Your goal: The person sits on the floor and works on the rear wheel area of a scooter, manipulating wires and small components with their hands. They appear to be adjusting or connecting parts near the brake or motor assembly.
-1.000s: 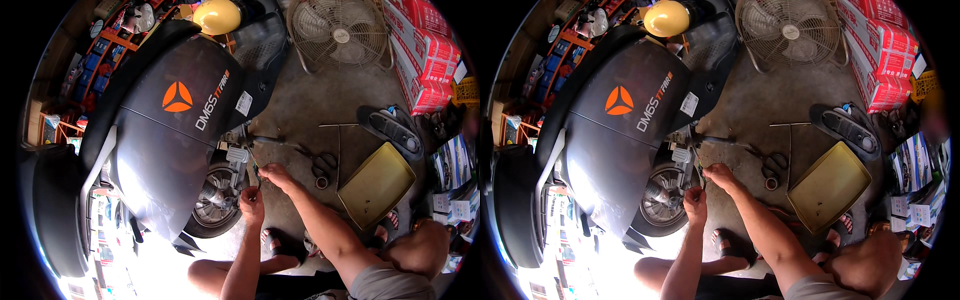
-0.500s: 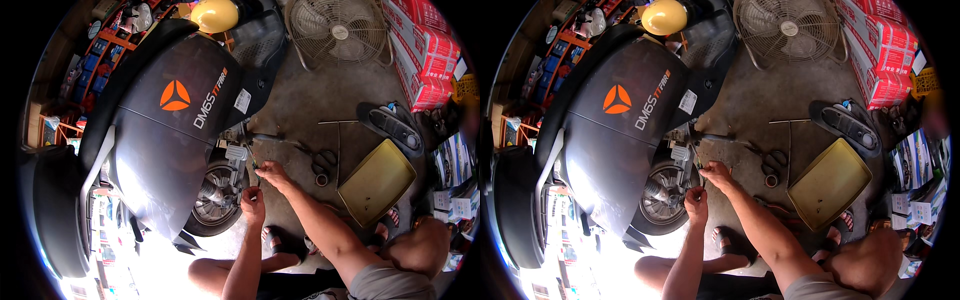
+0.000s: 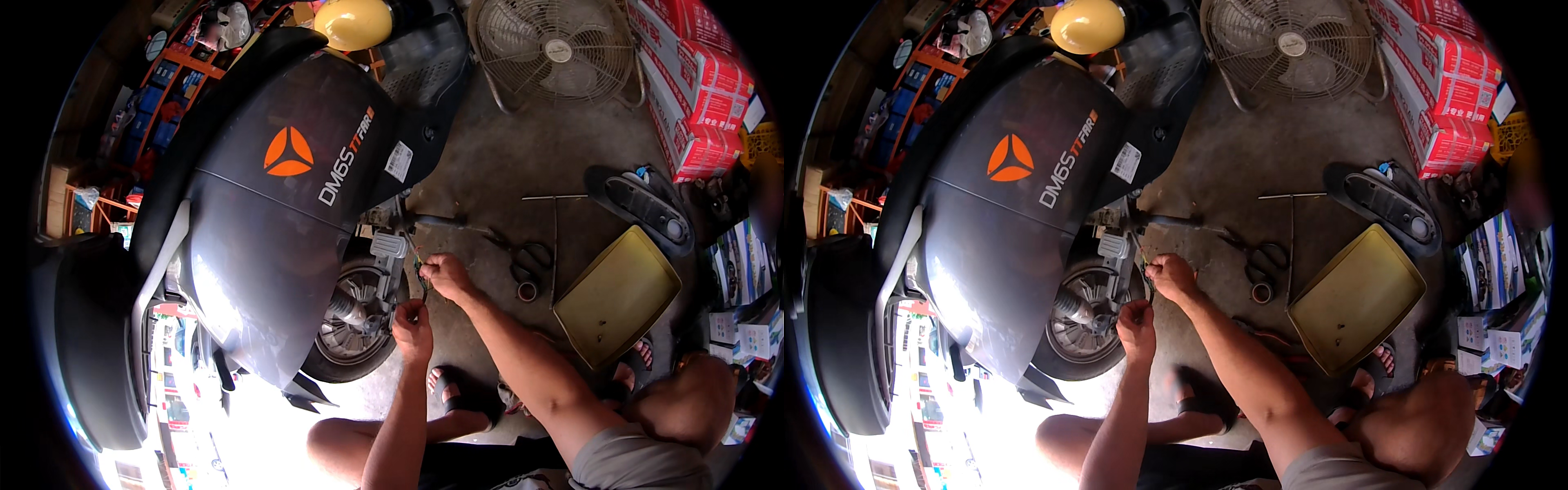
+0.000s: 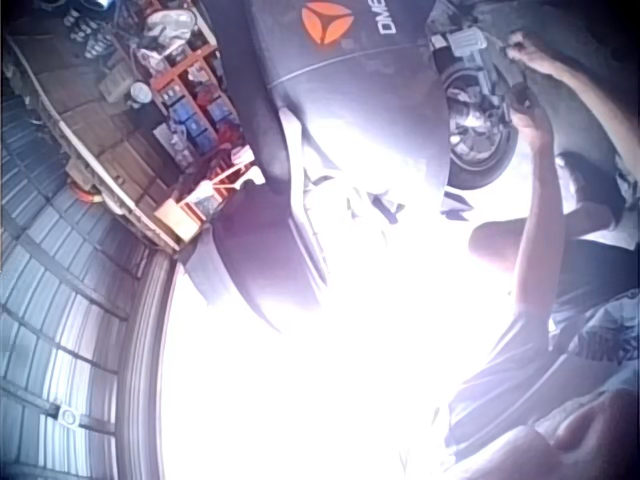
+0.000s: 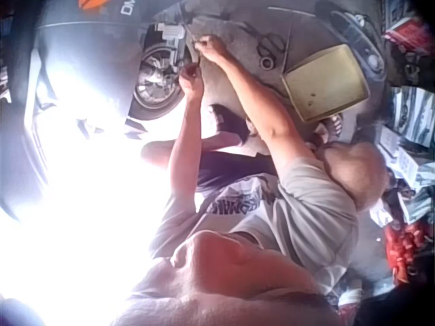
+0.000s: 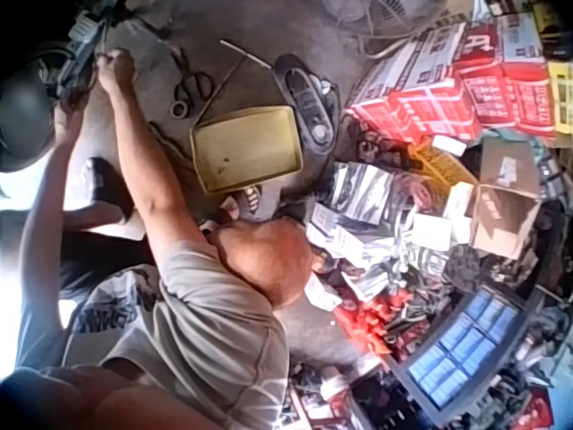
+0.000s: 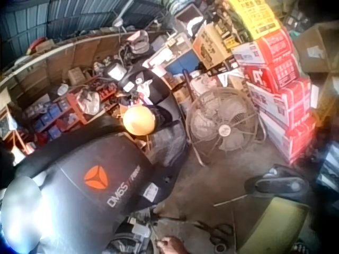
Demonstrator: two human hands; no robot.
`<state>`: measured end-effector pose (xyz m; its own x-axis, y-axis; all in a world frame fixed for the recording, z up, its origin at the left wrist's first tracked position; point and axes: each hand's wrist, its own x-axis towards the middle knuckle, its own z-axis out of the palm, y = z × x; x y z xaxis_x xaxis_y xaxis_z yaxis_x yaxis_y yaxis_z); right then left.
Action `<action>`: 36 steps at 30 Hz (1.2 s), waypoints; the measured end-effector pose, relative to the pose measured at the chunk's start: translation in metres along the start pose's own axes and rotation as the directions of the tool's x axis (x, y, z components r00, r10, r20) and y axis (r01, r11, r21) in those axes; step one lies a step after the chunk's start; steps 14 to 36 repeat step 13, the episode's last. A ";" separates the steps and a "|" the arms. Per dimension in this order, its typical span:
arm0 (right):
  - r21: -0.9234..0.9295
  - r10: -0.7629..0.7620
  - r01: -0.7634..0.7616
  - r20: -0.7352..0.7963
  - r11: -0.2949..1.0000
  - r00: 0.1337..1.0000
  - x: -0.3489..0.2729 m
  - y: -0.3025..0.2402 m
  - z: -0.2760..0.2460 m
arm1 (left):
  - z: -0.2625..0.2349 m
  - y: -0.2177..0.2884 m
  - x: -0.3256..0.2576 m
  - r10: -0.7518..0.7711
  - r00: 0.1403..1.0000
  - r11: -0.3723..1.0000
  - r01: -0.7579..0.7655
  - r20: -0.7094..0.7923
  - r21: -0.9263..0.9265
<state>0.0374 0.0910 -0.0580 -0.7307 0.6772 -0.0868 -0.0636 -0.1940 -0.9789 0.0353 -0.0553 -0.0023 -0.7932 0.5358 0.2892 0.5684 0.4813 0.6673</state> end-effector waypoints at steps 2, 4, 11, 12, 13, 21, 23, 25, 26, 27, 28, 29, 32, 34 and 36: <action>0.005 0.000 0.000 0.007 1.000 1.000 0.000 -0.001 -0.001 | -0.001 0.004 0.003 0.023 1.000 1.000 -0.023 -0.012 0.007; -0.068 -0.022 0.021 -0.021 0.997 1.000 -0.002 -0.004 -0.002 | -0.001 0.008 0.009 0.037 0.999 0.999 -0.037 -0.023 0.011; -0.106 0.019 -0.022 -0.029 0.994 0.999 -0.006 -0.014 0.000 | 0.003 0.015 0.036 -0.007 0.999 1.000 0.007 0.034 -0.005; -0.095 0.022 -0.024 -0.021 0.995 1.000 -0.006 -0.014 0.002 | 0.004 0.011 0.039 -0.041 0.997 0.998 0.045 0.067 -0.054; -0.085 0.026 -0.027 -0.022 0.996 0.999 -0.004 -0.012 0.001 | 0.006 0.011 0.040 -0.038 0.997 0.998 0.042 0.071 -0.055; -0.085 0.026 -0.027 -0.022 0.996 0.999 -0.004 -0.012 0.001 | 0.006 0.011 0.040 -0.038 0.997 0.998 0.042 0.071 -0.055; -0.085 0.026 -0.027 -0.022 0.996 0.999 -0.004 -0.012 0.001 | 0.006 0.011 0.040 -0.038 0.997 0.998 0.042 0.071 -0.055; -0.085 0.026 -0.027 -0.022 0.996 0.999 -0.004 -0.012 0.001 | 0.006 0.011 0.040 -0.038 0.997 0.998 0.042 0.071 -0.055; -0.085 0.026 -0.027 -0.022 0.996 0.999 -0.004 -0.012 0.001 | 0.006 0.011 0.040 -0.038 0.997 0.998 0.042 0.071 -0.055; -0.085 0.026 -0.027 -0.022 0.996 0.999 -0.004 -0.012 0.001 | 0.006 0.011 0.040 -0.038 0.997 0.998 0.042 0.071 -0.055; -0.085 0.026 -0.027 -0.022 0.996 0.999 -0.004 -0.012 0.001 | 0.006 0.011 0.040 -0.038 0.997 0.998 0.042 0.071 -0.055; -0.085 0.026 -0.027 -0.022 0.996 0.999 -0.004 -0.012 0.001 | 0.006 0.011 0.040 -0.038 0.997 0.998 0.042 0.071 -0.055; -0.085 0.026 -0.027 -0.022 0.996 0.999 -0.004 -0.012 0.001 | 0.006 0.011 0.040 -0.038 0.997 0.998 0.042 0.071 -0.055; -0.085 0.026 -0.027 -0.022 0.996 0.999 -0.004 -0.012 0.001 | 0.006 0.011 0.040 -0.038 0.997 0.998 0.042 0.071 -0.055; -0.085 0.026 -0.027 -0.022 0.996 0.999 -0.004 -0.012 0.001 | 0.006 0.011 0.040 -0.038 0.997 0.998 0.042 0.071 -0.055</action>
